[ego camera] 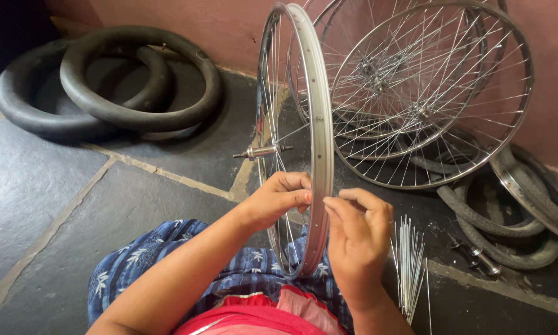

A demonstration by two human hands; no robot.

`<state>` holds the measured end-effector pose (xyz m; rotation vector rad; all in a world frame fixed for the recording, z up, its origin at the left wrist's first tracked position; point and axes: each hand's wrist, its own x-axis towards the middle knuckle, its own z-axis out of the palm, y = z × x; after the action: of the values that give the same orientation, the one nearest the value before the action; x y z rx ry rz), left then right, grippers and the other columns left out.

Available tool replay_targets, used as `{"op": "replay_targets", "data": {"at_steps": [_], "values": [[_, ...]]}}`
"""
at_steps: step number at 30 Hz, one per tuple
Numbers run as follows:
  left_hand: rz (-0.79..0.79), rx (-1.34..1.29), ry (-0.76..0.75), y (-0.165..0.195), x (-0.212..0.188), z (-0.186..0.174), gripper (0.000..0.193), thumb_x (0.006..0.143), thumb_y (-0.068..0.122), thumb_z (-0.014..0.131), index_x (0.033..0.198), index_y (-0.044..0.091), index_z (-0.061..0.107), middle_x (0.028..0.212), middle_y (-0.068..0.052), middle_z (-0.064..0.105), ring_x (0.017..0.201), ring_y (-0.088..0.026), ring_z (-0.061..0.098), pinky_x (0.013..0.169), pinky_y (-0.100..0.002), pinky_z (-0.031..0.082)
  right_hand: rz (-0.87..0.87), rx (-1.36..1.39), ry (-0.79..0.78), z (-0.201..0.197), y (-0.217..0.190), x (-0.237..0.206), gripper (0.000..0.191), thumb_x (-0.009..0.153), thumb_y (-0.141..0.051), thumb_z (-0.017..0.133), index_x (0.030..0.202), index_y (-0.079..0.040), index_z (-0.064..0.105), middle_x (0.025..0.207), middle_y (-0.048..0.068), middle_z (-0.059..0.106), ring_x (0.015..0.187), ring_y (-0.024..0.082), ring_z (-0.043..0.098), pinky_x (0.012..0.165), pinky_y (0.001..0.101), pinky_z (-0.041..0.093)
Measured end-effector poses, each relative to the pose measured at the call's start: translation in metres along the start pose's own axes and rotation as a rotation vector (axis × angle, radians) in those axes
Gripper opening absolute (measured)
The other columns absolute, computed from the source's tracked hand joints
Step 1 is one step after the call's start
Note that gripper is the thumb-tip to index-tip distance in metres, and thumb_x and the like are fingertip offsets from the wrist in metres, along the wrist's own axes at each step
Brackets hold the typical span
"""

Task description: The person inserts metal spokes into the hub and rim of a bicycle wheel, threading them through the holes and securing them by hand. The person rotates the wheel to access different spoke holes and continues adding spokes one by one.

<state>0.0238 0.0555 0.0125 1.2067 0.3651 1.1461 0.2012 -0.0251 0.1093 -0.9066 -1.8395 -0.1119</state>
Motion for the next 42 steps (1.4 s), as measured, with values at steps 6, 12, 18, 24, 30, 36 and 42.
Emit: {"op": "replay_targets", "data": {"at_steps": [6,12,18,24,30,36,42], "values": [[0.02,-0.019,0.009,0.001,0.001,0.004,0.02,0.1,0.026,0.073,0.097,0.006,0.071,0.09,0.004,0.064,0.083,-0.007,0.054,0.077,-0.025,0.045,-0.047,-0.093,-0.02,0.008,-0.01,0.009,0.02,0.091,0.006,0.073,0.109,-0.002,0.07,0.12,0.014,0.058,0.107,0.028,0.061,0.086,0.0329,0.056],[0.068,-0.054,0.03,0.002,0.002,0.005,0.021,0.1,0.028,0.073,0.101,0.006,0.072,0.092,0.003,0.064,0.084,-0.007,0.054,0.077,-0.025,0.045,-0.09,-0.086,0.029,0.021,-0.008,0.007,0.019,0.092,0.005,0.075,0.11,0.001,0.07,0.118,0.012,0.061,0.1,0.026,0.066,0.085,0.0348,0.057],[0.06,-0.061,0.048,0.001,0.002,0.005,0.02,0.101,0.026,0.072,0.101,0.006,0.072,0.093,0.003,0.065,0.086,-0.007,0.056,0.079,-0.025,0.047,-0.112,-0.091,0.071,0.02,-0.007,0.005,0.019,0.092,0.006,0.075,0.108,0.001,0.069,0.115,0.013,0.065,0.099,0.028,0.069,0.084,0.0375,0.058],[0.058,-0.075,0.045,-0.001,0.004,0.006,0.02,0.101,0.027,0.071,0.103,0.006,0.072,0.094,0.004,0.065,0.086,-0.007,0.056,0.08,-0.025,0.048,-0.162,-0.173,0.046,0.019,-0.009,0.007,0.023,0.087,0.01,0.074,0.108,0.003,0.069,0.116,0.014,0.065,0.104,0.031,0.068,0.091,0.0399,0.057],[0.046,-0.098,-0.004,0.001,0.004,0.002,0.021,0.101,0.025,0.074,0.108,0.006,0.072,0.101,0.001,0.068,0.092,-0.009,0.06,0.085,-0.027,0.05,-0.251,-0.217,-0.043,0.01,-0.012,0.006,0.026,0.084,0.011,0.07,0.109,0.005,0.069,0.118,0.015,0.064,0.11,0.035,0.066,0.097,0.0427,0.054],[0.009,-0.097,-0.084,-0.002,0.003,-0.007,0.029,0.094,0.022,0.079,0.115,0.005,0.072,0.11,-0.003,0.073,0.103,-0.014,0.067,0.096,-0.033,0.054,-0.229,-0.165,-0.029,0.011,-0.007,-0.004,0.032,0.079,0.01,0.068,0.11,0.002,0.069,0.121,0.017,0.062,0.115,0.037,0.063,0.1,0.0455,0.052],[0.058,0.02,-0.084,-0.012,0.001,-0.007,0.033,0.107,0.026,0.069,0.126,-0.001,0.073,0.114,-0.002,0.069,0.108,-0.011,0.062,0.1,-0.031,0.051,-0.227,-0.201,0.047,0.021,0.002,-0.016,0.033,0.085,0.01,0.065,0.116,0.0,0.068,0.124,0.017,0.06,0.117,0.038,0.061,0.102,0.0467,0.052]]}}
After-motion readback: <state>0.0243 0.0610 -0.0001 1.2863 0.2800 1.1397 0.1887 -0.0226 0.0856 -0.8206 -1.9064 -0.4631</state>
